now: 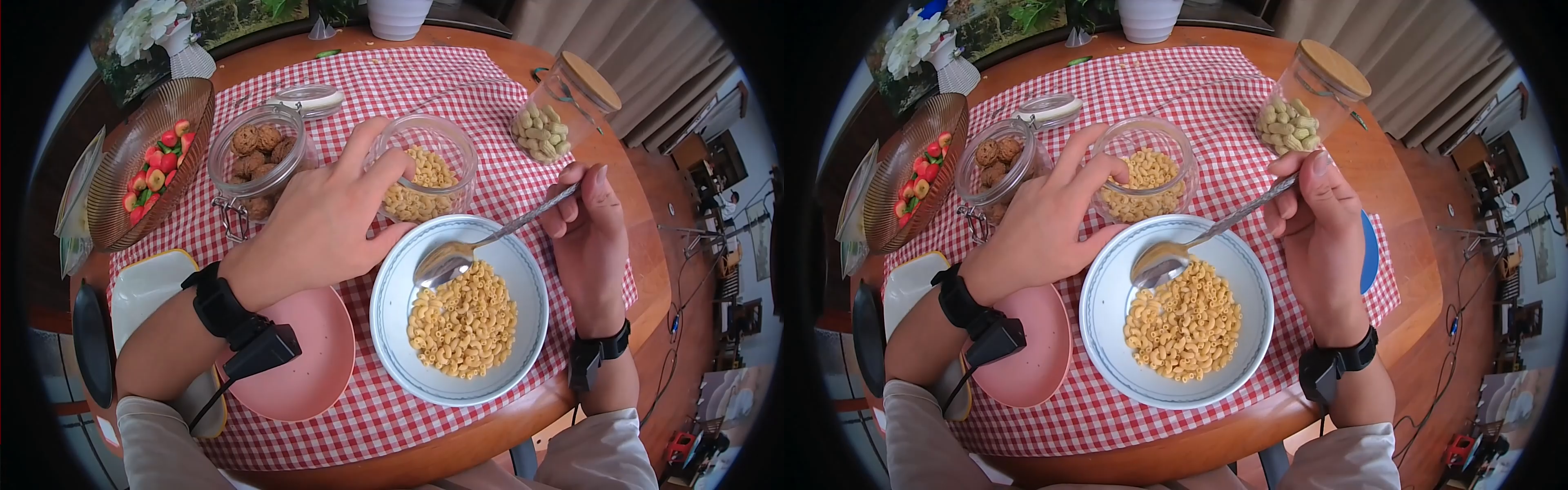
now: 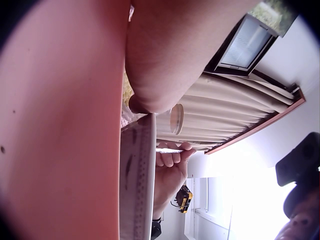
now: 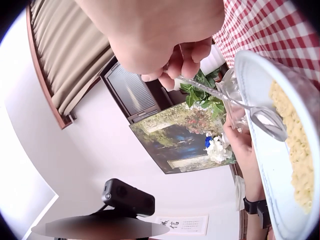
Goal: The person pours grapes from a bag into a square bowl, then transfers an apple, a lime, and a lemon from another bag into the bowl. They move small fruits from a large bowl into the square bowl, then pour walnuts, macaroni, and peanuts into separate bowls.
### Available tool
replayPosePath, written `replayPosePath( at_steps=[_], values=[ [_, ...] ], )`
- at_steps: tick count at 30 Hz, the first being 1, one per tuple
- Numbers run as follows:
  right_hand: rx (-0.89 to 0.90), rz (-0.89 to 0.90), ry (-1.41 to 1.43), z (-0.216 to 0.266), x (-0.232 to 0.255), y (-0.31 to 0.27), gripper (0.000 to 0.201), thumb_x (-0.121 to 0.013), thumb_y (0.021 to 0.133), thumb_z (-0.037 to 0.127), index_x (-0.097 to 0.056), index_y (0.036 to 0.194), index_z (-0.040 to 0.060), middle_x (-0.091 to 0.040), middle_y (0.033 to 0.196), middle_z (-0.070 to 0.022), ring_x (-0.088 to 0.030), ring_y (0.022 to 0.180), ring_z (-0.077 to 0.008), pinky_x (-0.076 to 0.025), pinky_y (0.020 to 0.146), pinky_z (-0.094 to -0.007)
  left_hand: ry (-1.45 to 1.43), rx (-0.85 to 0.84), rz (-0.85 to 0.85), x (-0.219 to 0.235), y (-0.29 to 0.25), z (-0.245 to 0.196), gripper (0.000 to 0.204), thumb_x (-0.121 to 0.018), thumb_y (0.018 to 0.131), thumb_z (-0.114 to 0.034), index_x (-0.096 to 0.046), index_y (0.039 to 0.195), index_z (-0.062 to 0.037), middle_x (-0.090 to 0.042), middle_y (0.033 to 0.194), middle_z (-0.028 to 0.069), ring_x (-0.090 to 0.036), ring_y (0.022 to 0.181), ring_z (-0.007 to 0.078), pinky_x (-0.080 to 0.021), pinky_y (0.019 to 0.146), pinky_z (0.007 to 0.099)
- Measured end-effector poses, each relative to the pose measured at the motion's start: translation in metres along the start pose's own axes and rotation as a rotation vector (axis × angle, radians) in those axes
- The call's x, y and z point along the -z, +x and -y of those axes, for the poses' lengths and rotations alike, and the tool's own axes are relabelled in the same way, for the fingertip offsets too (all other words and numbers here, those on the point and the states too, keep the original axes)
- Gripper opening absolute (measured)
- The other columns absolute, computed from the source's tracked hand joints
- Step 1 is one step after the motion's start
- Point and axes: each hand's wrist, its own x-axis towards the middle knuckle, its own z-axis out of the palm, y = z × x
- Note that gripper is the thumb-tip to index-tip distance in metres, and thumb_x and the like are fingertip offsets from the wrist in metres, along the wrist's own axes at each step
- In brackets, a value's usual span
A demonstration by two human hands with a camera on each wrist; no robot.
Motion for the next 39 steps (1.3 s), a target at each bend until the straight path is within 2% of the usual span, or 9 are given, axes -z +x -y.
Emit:
replayPosePath(
  at_steps=[5,11,13,23,26,31,35,37,39],
  values=[
    [-0.023,0.134,-0.112,-0.002,0.003,-0.003,0.042,-0.05,0.112,0.036,-0.068,0.099,-0.0001,-0.054,0.069,-0.001,-0.052,0.059,-0.0115,-0.043,0.058,-0.0241,0.006,0.003,0.001,-0.001,0.0,0.001,0.046,-0.08,0.088,-0.031,-0.056,0.12,-0.0102,-0.045,0.15,0.0258,-0.073,0.077,0.0408,-0.059,0.07,0.0504],
    [-0.089,0.024,-0.118,-0.001,0.002,0.0,0.042,-0.051,0.112,0.036,-0.067,0.094,0.0017,-0.05,0.065,0.0014,-0.046,0.055,-0.0087,-0.038,0.053,-0.0227,0.012,-0.001,-0.003,-0.001,0.0,0.001,0.046,-0.08,0.087,-0.032,-0.056,0.12,-0.0107,-0.045,0.149,0.0251,-0.073,0.079,0.0397,-0.059,0.069,0.0492],
    [-0.075,-0.053,-0.097,-0.002,0.001,0.003,0.041,-0.047,0.113,0.037,-0.061,0.092,0.006,-0.039,0.064,0.0062,-0.036,0.054,-0.0062,-0.033,0.051,-0.0223,0.014,-0.005,-0.009,-0.002,0.0,0.001,0.046,-0.08,0.087,-0.033,-0.056,0.12,-0.0107,-0.046,0.148,0.0248,-0.073,0.078,0.0394,-0.059,0.069,0.0488],
    [-0.231,-0.048,0.153,-0.003,0.01,0.007,0.039,-0.044,0.115,0.034,-0.061,0.094,0.0064,-0.039,0.062,0.0067,-0.037,0.052,-0.0058,-0.034,0.05,-0.0215,0.013,0.009,0.003,0.0,0.0,0.0,0.046,-0.08,0.087,-0.033,-0.056,0.12,-0.0098,-0.045,0.149,0.0246,-0.073,0.078,0.0393,-0.058,0.068,0.0491],
    [-0.215,-0.063,0.363,-0.004,0.014,0.01,0.035,-0.047,0.114,0.032,-0.062,0.098,0.0048,-0.045,0.065,0.0054,-0.042,0.055,-0.0064,-0.038,0.052,-0.0215,0.012,0.004,0.002,0.0,0.0,0.001,0.047,-0.08,0.087,-0.033,-0.056,0.12,-0.0097,-0.045,0.149,0.0248,-0.073,0.077,0.0399,-0.058,0.068,0.0494],
    [-0.167,-0.364,0.442,0.002,-0.003,0.012,0.031,-0.053,0.112,0.033,-0.061,0.111,0.0026,-0.054,0.074,0.0027,-0.048,0.062,-0.0081,-0.042,0.055,-0.0237,0.014,0.003,0.003,-0.001,0.0,0.001,0.047,-0.08,0.088,-0.033,-0.056,0.12,-0.009,-0.044,0.15,0.0259,-0.073,0.076,0.0401,-0.058,0.069,0.0491],
    [-0.167,-0.356,0.409,0.0,0.001,0.011,0.032,-0.053,0.112,0.034,-0.061,0.112,0.0027,-0.055,0.075,0.0022,-0.047,0.062,-0.0088,-0.041,0.055,-0.0239,0.013,0.003,0.003,-0.001,0.0,0.001,0.047,-0.08,0.088,-0.032,-0.056,0.121,-0.0086,-0.044,0.15,0.0262,-0.073,0.076,0.0399,-0.058,0.069,0.0487],
    [-0.165,-0.187,0.415,-0.003,0.009,0.009,0.033,-0.052,0.112,0.035,-0.061,0.112,0.0031,-0.056,0.075,0.0018,-0.047,0.063,-0.0091,-0.041,0.057,-0.0249,0.014,0.006,-0.03,-0.003,0.0,0.001,0.047,-0.081,0.087,-0.031,-0.056,0.121,-0.0093,-0.045,0.15,0.0261,-0.073,0.076,0.0403,-0.058,0.068,0.0483],
    [-0.158,-0.155,0.381,-0.004,0.011,0.009,0.033,-0.051,0.113,0.035,-0.062,0.112,0.0034,-0.056,0.075,0.001,-0.047,0.063,-0.0097,-0.042,0.059,-0.0253,-0.002,0.014,-0.003,-0.001,0.0,0.001,0.047,-0.081,0.087,-0.031,-0.056,0.121,-0.0096,-0.045,0.149,0.026,-0.073,0.075,0.0403,-0.058,0.067,0.0481]
  ],
)
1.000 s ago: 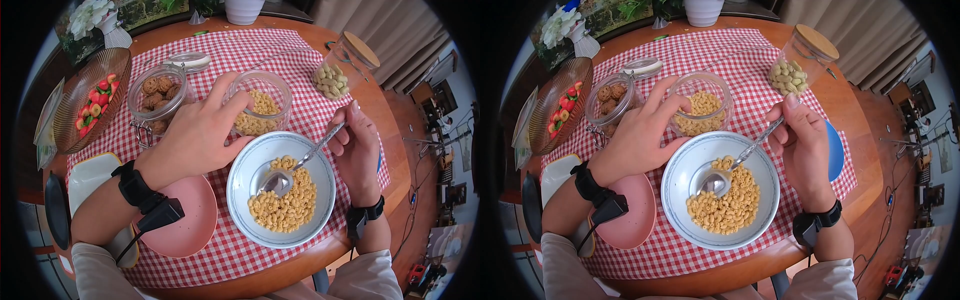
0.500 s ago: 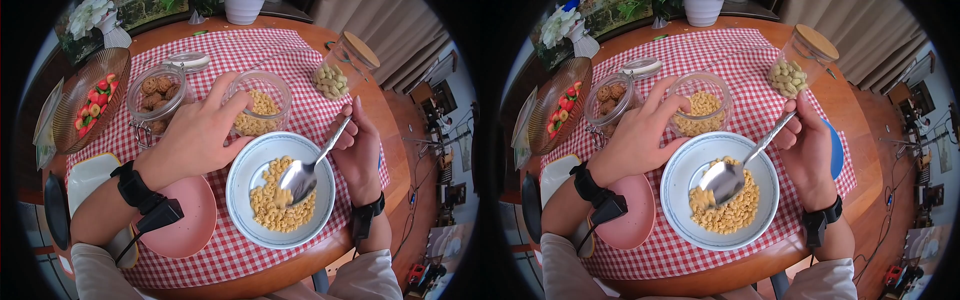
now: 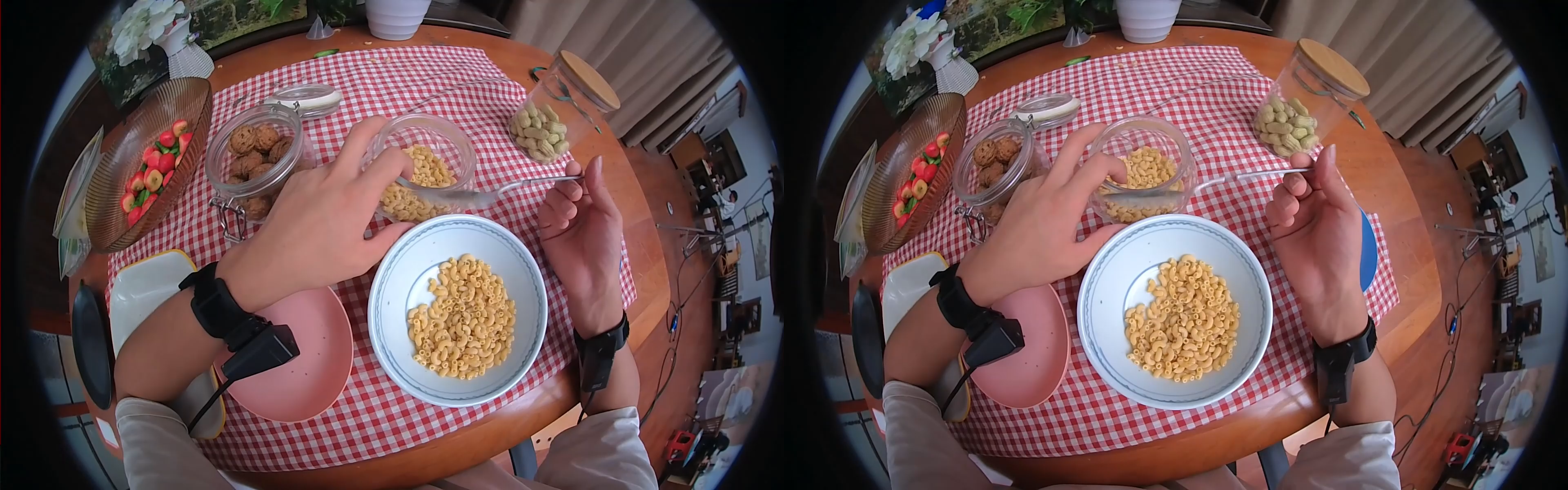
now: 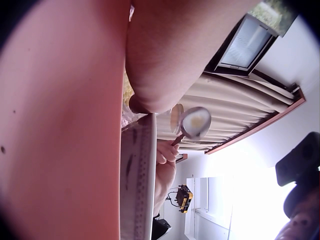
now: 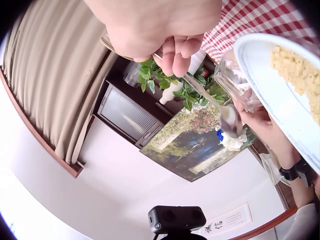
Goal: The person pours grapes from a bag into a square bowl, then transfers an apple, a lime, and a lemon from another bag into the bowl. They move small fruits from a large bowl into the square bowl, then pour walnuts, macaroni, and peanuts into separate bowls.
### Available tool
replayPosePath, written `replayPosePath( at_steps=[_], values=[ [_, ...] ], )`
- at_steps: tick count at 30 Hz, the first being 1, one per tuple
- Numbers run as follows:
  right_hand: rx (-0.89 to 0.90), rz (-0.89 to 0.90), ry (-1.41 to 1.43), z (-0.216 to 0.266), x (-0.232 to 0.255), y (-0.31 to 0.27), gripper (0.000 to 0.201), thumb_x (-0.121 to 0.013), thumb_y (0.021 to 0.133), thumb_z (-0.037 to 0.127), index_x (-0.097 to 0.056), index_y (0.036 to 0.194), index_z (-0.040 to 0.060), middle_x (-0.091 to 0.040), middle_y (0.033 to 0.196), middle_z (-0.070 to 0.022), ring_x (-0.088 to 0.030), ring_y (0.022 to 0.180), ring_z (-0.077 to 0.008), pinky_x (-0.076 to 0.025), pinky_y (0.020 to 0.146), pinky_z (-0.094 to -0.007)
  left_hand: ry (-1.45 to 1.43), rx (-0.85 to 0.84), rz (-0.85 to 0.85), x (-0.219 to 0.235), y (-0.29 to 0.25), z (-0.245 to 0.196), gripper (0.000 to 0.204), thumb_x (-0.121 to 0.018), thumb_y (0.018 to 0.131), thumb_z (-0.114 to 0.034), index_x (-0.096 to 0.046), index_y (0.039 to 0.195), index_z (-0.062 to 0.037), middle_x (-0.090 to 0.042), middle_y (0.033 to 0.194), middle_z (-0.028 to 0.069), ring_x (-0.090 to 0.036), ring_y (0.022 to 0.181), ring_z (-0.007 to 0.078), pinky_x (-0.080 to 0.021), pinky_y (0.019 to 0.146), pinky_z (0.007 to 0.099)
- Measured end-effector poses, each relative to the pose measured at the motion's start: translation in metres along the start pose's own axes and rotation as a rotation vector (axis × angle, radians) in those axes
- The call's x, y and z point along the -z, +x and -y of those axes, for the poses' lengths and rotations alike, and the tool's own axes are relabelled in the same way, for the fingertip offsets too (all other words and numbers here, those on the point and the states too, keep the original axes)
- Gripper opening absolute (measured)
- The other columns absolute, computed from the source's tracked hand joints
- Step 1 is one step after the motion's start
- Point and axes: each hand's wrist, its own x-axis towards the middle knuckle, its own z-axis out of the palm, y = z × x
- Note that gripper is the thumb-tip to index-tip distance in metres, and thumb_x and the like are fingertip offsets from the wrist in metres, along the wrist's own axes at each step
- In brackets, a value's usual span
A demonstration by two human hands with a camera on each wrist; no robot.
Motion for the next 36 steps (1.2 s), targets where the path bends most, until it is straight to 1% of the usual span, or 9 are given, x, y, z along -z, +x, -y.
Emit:
replayPosePath(
  at_steps=[4,8,10,17,19,26,29,31,36],
  values=[
    [0.019,0.005,-0.156,-0.001,-0.007,-0.005,0.036,-0.046,0.114,0.036,-0.062,0.11,0.0043,-0.053,0.074,-0.0008,-0.045,0.064,-0.0114,-0.041,0.062,-0.0261,-0.002,0.075,0.081,0.004,0.0,-0.004,0.047,-0.08,0.084,-0.02,-0.054,0.123,-0.0136,-0.039,0.157,0.0216,-0.069,0.1,0.0419,-0.056,0.079,0.0467],
    [0.075,0.093,-0.259,-0.003,-0.008,-0.008,0.037,-0.045,0.114,0.037,-0.062,0.108,0.0043,-0.053,0.074,-0.0016,-0.044,0.064,-0.0124,-0.038,0.061,-0.0257,-0.015,0.106,0.107,0.004,0.001,-0.004,0.048,-0.081,0.084,-0.021,-0.054,0.123,-0.0136,-0.04,0.156,0.0218,-0.069,0.1,0.0426,-0.056,0.08,0.0473],
    [0.089,0.198,-0.315,-0.002,-0.004,-0.007,0.039,-0.044,0.114,0.037,-0.062,0.106,0.0037,-0.053,0.074,-0.0012,-0.043,0.064,-0.0119,-0.036,0.061,-0.0255,0.011,-0.017,-0.005,0.0,0.0,0.0,0.047,-0.081,0.087,-0.031,-0.056,0.121,-0.0106,-0.045,0.149,0.0245,-0.072,0.074,0.0399,-0.057,0.065,0.0476],
    [0.119,0.308,-0.516,-0.002,-0.006,-0.011,0.045,-0.048,0.112,0.036,-0.067,0.093,0.0002,-0.059,0.066,-0.0046,-0.054,0.058,-0.0132,-0.043,0.057,-0.026,0.025,-0.017,-0.001,0.001,0.0,-0.001,0.048,-0.081,0.087,-0.033,-0.056,0.121,-0.0101,-0.045,0.148,0.0235,-0.072,0.074,0.0393,-0.057,0.066,0.0481],
    [0.077,0.291,-0.59,-0.001,-0.009,-0.014,0.046,-0.051,0.111,0.035,-0.068,0.089,-0.0007,-0.056,0.061,-0.0034,-0.052,0.053,-0.0126,-0.042,0.053,-0.0257,-0.005,0.077,0.096,0.005,0.001,-0.004,0.048,-0.081,0.085,-0.024,-0.054,0.122,-0.0138,-0.038,0.157,0.0214,-0.069,0.101,0.0432,-0.056,0.081,0.0483],
    [0.029,0.185,-0.526,-0.001,-0.008,-0.009,0.044,-0.053,0.11,0.035,-0.068,0.088,-0.0003,-0.052,0.059,-0.0009,-0.047,0.05,-0.0112,-0.039,0.051,-0.0244,-0.009,0.099,0.109,0.005,0.0,-0.005,0.048,-0.081,0.085,-0.024,-0.054,0.123,-0.0135,-0.039,0.157,0.0213,-0.069,0.101,0.0432,-0.056,0.081,0.0482],
    [0.008,0.153,-0.464,-0.003,-0.006,-0.007,0.043,-0.053,0.11,0.034,-0.068,0.088,0.0012,-0.049,0.058,0.0005,-0.045,0.05,-0.0106,-0.037,0.05,-0.0239,0.009,-0.014,-0.005,0.001,0.0,-0.001,0.048,-0.08,0.087,-0.032,-0.056,0.121,-0.0104,-0.047,0.146,0.0228,-0.072,0.078,0.0398,-0.058,0.068,0.0493],
    [-0.039,0.133,-0.393,-0.002,-0.004,-0.006,0.042,-0.052,0.11,0.035,-0.067,0.087,0.0031,-0.046,0.059,0.0021,-0.042,0.051,-0.0097,-0.035,0.049,-0.0235,-0.011,0.084,0.097,0.005,0.0,-0.005,0.049,-0.082,0.084,-0.025,-0.054,0.123,-0.0137,-0.039,0.157,0.0213,-0.069,0.102,0.0434,-0.056,0.082,0.0485],
    [-0.105,0.124,-0.26,0.002,0.002,0.0,0.04,-0.047,0.113,0.033,-0.064,0.09,0.0055,-0.043,0.06,0.0049,-0.039,0.052,-0.0074,-0.035,0.05,-0.0228,-0.011,0.097,0.11,0.007,0.001,-0.007,0.048,-0.082,0.085,-0.024,-0.054,0.123,-0.0136,-0.039,0.156,0.0216,-0.069,0.104,0.0439,-0.056,0.083,0.0487]
  ],
)
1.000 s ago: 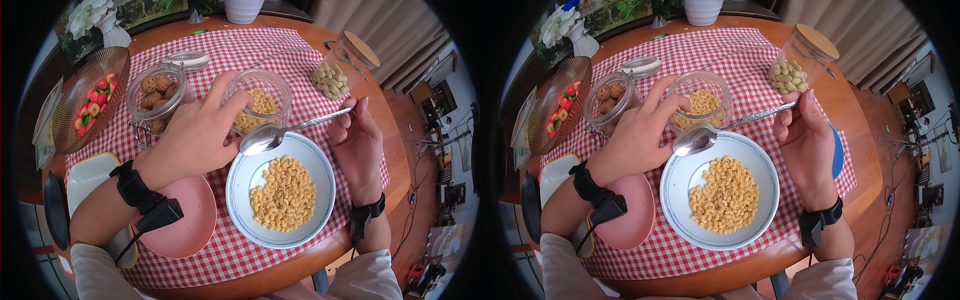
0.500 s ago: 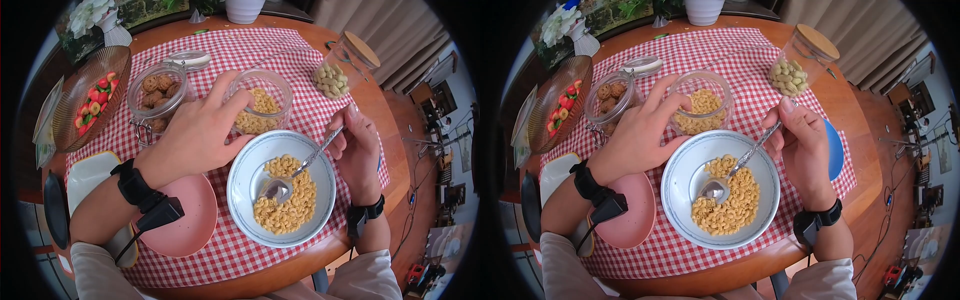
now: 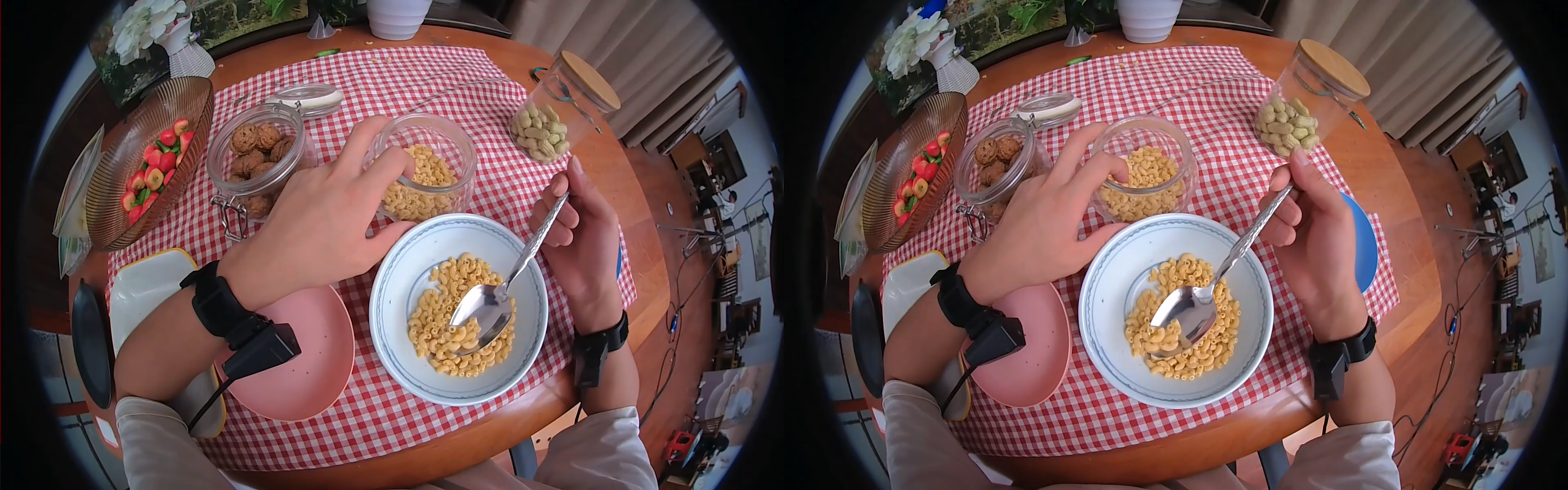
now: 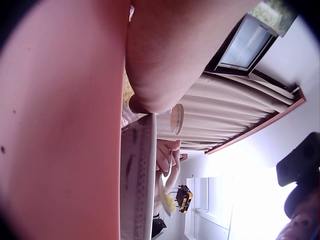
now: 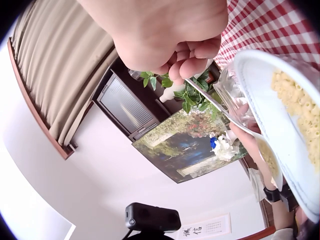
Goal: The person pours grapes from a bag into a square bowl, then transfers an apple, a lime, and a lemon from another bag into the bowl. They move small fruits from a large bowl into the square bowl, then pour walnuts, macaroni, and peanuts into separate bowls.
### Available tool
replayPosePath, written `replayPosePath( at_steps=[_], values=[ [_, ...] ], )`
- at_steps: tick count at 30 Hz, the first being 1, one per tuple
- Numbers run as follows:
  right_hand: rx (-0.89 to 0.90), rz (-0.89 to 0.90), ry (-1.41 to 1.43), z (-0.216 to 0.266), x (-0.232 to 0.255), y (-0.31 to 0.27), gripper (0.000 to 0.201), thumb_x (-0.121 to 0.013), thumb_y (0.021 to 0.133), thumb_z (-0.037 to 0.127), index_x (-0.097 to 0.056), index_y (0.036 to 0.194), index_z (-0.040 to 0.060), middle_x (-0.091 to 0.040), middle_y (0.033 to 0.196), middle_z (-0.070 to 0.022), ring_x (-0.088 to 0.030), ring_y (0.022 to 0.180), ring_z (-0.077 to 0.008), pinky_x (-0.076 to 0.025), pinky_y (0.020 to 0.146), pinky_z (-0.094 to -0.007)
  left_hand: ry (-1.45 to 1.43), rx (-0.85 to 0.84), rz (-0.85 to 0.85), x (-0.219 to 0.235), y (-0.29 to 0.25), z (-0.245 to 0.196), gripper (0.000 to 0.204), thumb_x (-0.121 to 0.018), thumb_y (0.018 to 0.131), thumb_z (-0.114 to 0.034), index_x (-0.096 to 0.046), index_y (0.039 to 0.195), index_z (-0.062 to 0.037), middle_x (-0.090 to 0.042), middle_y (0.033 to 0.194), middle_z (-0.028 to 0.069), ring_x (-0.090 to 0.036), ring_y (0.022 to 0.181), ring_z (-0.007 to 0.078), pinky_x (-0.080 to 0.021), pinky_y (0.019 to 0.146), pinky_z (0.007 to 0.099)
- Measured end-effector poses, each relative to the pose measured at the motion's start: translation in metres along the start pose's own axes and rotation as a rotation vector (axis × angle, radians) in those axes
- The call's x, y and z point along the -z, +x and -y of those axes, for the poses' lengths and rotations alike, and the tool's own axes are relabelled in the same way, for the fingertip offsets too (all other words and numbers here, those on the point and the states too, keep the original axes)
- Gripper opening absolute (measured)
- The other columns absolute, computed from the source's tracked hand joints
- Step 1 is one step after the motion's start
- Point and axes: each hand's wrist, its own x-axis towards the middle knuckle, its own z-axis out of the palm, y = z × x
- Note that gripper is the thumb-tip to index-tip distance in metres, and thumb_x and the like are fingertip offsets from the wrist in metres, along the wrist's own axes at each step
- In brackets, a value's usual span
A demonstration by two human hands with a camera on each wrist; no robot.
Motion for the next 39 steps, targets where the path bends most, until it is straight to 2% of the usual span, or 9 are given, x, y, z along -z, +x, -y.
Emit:
replayPosePath(
  at_steps=[2,4,10,14,16,25,29,31,39],
  values=[
    [-0.013,-0.021,0.036,0.0,0.001,0.001,0.039,-0.043,0.114,0.032,-0.062,0.091,0.0066,-0.04,0.06,0.0065,-0.037,0.053,-0.006,-0.034,0.051,-0.0221,-0.001,0.012,0.011,-0.001,0.0,0.001,0.048,-0.081,0.085,-0.024,-0.054,0.123,-0.0135,-0.039,0.157,0.0217,-0.068,0.104,0.0441,-0.056,0.084,0.0488],
    [0.019,0.005,0.198,-0.001,0.004,0.003,0.036,-0.044,0.114,0.03,-0.062,0.093,0.0063,-0.042,0.063,0.006,-0.04,0.055,-0.0066,-0.038,0.054,-0.0229,0.024,-0.11,-0.115,-0.007,0.001,0.007,0.047,-0.08,0.087,-0.031,-0.056,0.121,-0.0102,-0.046,0.146,0.0222,-0.072,0.076,0.04,-0.058,0.068,0.0499],
    [0.068,-0.245,0.372,0.003,-0.011,0.004,0.032,-0.053,0.112,0.034,-0.061,0.113,0.0034,-0.06,0.078,0.0021,-0.052,0.065,-0.0086,-0.044,0.059,-0.0242,0.029,-0.121,-0.125,-0.008,0.001,0.007,0.047,-0.08,0.088,-0.031,-0.056,0.122,-0.0096,-0.045,0.149,0.0232,-0.072,0.077,0.04,-0.058,0.069,0.0492],
    [0.078,-0.138,0.352,0.0,0.003,0.004,0.038,-0.056,0.11,0.038,-0.066,0.11,0.0016,-0.067,0.082,-0.0009,-0.06,0.069,-0.0114,-0.053,0.066,-0.0251,0.013,-0.118,-0.122,-0.009,0.0,0.008,0.047,-0.08,0.088,-0.031,-0.056,0.123,-0.0094,-0.045,0.149,0.0234,-0.072,0.077,0.0399,-0.058,0.069,0.049],
    [0.098,-0.077,0.316,-0.001,0.004,0.004,0.035,-0.052,0.112,0.036,-0.062,0.118,0.0026,-0.065,0.081,0.0,-0.053,0.067,-0.0095,-0.044,0.061,-0.0253,0.028,-0.105,-0.147,-0.01,0.001,0.008,0.047,-0.08,0.087,-0.031,-0.057,0.122,-0.0097,-0.045,0.148,0.0235,-0.072,0.078,0.0397,-0.058,0.068,0.0488],
    [0.128,-0.06,0.112,0.0,-0.006,-0.003,0.038,-0.047,0.113,0.037,-0.063,0.106,0.0033,-0.045,0.072,0.0028,-0.039,0.064,-0.0098,-0.04,0.062,-0.0238,0.026,-0.101,-0.111,-0.008,0.001,0.007,0.047,-0.08,0.087,-0.031,-0.056,0.122,-0.0109,-0.045,0.149,0.0233,-0.072,0.077,0.0407,-0.058,0.068,0.049],
    [0.255,-0.028,-0.188,-0.003,-0.015,-0.011,0.037,-0.048,0.113,0.035,-0.062,0.104,0.0022,-0.048,0.073,0.0013,-0.042,0.064,-0.0098,-0.043,0.063,-0.0244,0.03,-0.105,-0.108,-0.007,0.0,0.007,0.047,-0.08,0.087,-0.031,-0.056,0.122,-0.0106,-0.045,0.149,0.0234,-0.072,0.077,0.041,-0.058,0.068,0.0491],
    [0.346,0.046,-0.302,-0.004,-0.014,-0.012,0.042,-0.047,0.113,0.036,-0.066,0.106,-0.0013,-0.058,0.074,-0.0024,-0.057,0.065,-0.0137,-0.048,0.065,-0.0247,0.02,-0.1,-0.104,-0.007,0.001,0.007,0.048,-0.08,0.087,-0.032,-0.056,0.122,-0.0101,-0.045,0.149,0.0235,-0.072,0.076,0.0409,-0.058,0.068,0.049],
    [0.278,0.081,-0.356,-0.003,-0.016,-0.014,0.043,-0.049,0.113,0.035,-0.068,0.099,-0.0017,-0.058,0.067,-0.0024,-0.056,0.059,-0.0116,-0.046,0.059,-0.0232,0.014,-0.112,-0.113,-0.008,0.001,0.008,0.047,-0.08,0.087,-0.032,-0.056,0.122,-0.01,-0.045,0.149,0.0232,-0.072,0.075,0.0395,-0.058,0.067,0.0484]
  ],
)
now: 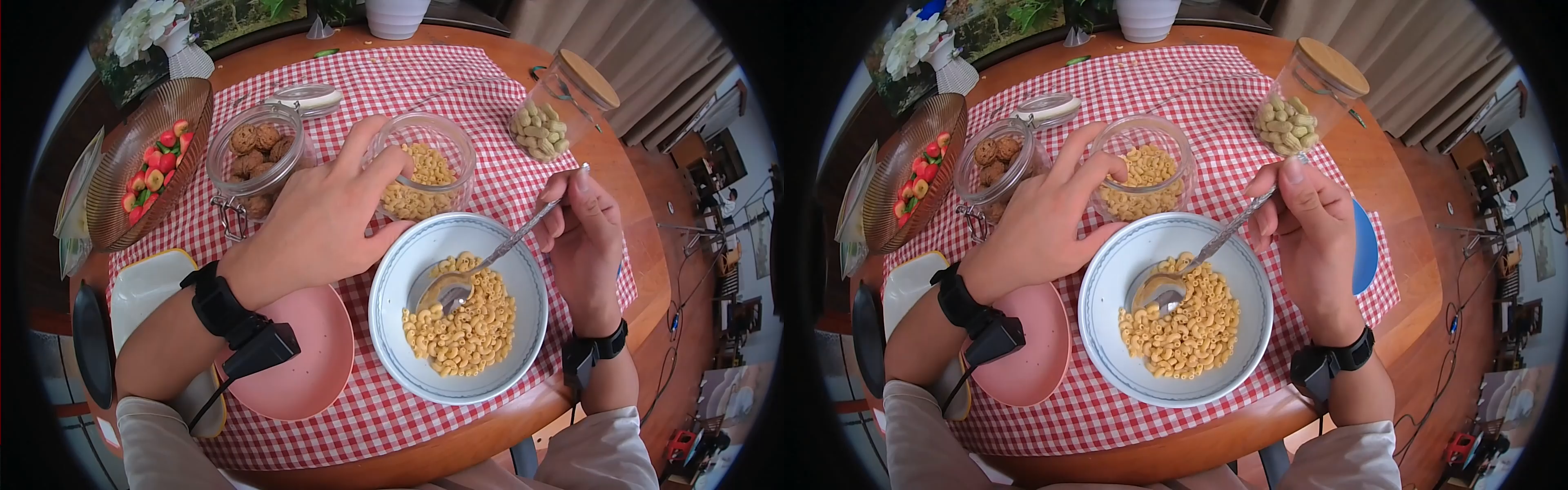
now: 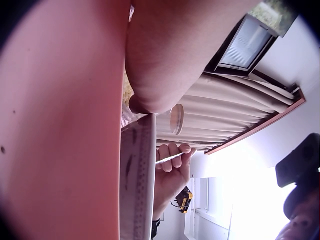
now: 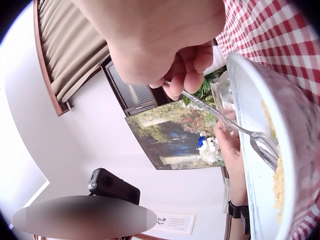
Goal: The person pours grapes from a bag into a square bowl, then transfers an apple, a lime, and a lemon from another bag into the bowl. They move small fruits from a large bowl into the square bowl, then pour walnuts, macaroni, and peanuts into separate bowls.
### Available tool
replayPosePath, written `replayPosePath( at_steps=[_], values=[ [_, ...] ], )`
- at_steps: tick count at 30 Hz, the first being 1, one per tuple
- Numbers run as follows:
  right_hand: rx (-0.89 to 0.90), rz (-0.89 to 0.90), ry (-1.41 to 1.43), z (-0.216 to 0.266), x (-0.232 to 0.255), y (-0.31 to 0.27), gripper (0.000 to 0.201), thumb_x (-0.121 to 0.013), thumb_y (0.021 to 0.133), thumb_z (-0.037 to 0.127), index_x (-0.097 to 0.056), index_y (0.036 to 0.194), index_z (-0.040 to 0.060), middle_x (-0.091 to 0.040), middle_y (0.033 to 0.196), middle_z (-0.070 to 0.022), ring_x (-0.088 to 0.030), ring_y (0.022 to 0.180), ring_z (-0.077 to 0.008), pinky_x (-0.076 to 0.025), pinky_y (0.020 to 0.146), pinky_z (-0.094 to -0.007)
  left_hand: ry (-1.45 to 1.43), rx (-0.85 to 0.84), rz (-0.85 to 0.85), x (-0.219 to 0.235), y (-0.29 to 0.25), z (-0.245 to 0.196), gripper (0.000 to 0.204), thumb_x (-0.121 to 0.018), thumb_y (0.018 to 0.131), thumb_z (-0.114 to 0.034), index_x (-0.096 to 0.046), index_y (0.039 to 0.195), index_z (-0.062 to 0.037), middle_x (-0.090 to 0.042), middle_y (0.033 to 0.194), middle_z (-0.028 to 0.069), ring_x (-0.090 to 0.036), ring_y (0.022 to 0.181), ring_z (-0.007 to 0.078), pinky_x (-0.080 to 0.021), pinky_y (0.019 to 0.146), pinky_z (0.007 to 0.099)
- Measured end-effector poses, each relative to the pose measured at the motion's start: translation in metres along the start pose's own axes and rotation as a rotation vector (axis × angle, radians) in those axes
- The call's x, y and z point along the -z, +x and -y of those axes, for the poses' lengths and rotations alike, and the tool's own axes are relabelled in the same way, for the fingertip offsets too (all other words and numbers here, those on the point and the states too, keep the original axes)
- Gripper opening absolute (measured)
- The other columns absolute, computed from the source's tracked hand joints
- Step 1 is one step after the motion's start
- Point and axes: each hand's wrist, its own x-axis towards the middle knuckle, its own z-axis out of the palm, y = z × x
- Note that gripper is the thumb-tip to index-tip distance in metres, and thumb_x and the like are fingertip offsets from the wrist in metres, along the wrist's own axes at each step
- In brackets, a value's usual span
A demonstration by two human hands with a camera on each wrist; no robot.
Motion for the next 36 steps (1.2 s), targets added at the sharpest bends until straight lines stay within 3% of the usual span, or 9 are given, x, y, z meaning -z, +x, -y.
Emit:
replayPosePath(
  at_steps=[4,11,17,20,25,28,36],
  values=[
    [-0.117,-0.066,-0.034,0.001,-0.008,0.0,0.044,-0.052,0.112,0.036,-0.07,0.095,-0.0004,-0.056,0.061,-0.0002,-0.052,0.053,-0.0103,-0.043,0.053,-0.0227,0.014,-0.001,-0.004,0.0,0.0,0.0,0.048,-0.08,0.087,-0.033,-0.057,0.121,-0.0104,-0.045,0.149,0.0226,-0.072,0.077,0.0393,-0.058,0.067,0.0482],
    [-0.111,-0.151,0.045,-0.003,0.004,0.008,0.042,-0.051,0.111,0.035,-0.07,0.095,0.0011,-0.054,0.06,-0.0001,-0.049,0.052,-0.0097,-0.04,0.053,-0.0234,0.008,-0.005,-0.015,0.0,0.0,0.0,0.047,-0.081,0.087,-0.033,-0.057,0.121,-0.011,-0.046,0.148,0.0221,-0.072,0.079,0.0394,-0.058,0.069,0.049],
    [-0.239,-0.155,0.281,-0.005,0.012,0.011,0.036,-0.051,0.111,0.032,-0.067,0.096,0.0029,-0.053,0.066,0.0007,-0.047,0.057,-0.0103,-0.036,0.052,-0.0239,0.015,-0.004,-0.008,0.0,0.0,0.0,0.048,-0.081,0.087,-0.033,-0.057,0.121,-0.0098,-0.046,0.147,0.0224,-0.072,0.078,0.0388,-0.058,0.067,0.0478],
    [-0.258,-0.184,0.378,-0.007,0.016,0.013,0.028,-0.048,0.113,0.028,-0.061,0.101,0.0061,-0.05,0.068,0.0049,-0.043,0.055,-0.0059,-0.037,0.051,-0.0211,0.013,-0.012,-0.01,0.0,0.0,0.0,0.048,-0.08,0.087,-0.033,-0.057,0.121,-0.009,-0.045,0.148,0.0228,-0.072,0.077,0.0387,-0.058,0.066,0.0473],
    [-0.232,-0.411,0.62,0.001,0.007,0.017,0.028,-0.051,0.112,0.028,-0.063,0.111,0.0036,-0.056,0.074,0.0031,-0.049,0.061,-0.0082,-0.043,0.057,-0.0229,0.002,0.0,-0.002,0.0,0.0,-0.001,0.047,-0.08,0.088,-0.032,-0.056,0.121,-0.009,-0.045,0.148,0.0233,-0.072,0.075,0.0394,-0.058,0.066,0.0477],
    [-0.178,-0.256,0.623,-0.005,0.019,0.015,0.037,-0.049,0.113,0.035,-0.064,0.108,0.0012,-0.065,0.082,-0.0029,-0.057,0.068,-0.0129,-0.047,0.062,-0.025,0.002,-0.003,-0.004,0.0,0.0,-0.001,0.047,-0.08,0.088,-0.032,-0.056,0.121,-0.0094,-0.045,0.148,0.0235,-0.072,0.075,0.0395,-0.057,0.066,0.048],
    [-0.127,-0.068,0.498,-0.006,0.022,0.009,0.035,-0.048,0.113,0.033,-0.064,0.11,0.0023,-0.058,0.077,-0.0016,-0.056,0.07,-0.0141,-0.047,0.069,-0.0257,-0.003,-0.001,-0.007,0.0,0.0,-0.001,0.046,-0.08,0.087,-0.031,-0.056,0.121,-0.0102,-0.046,0.148,0.0233,-0.072,0.075,0.0394,-0.058,0.066,0.048]
  ],
)
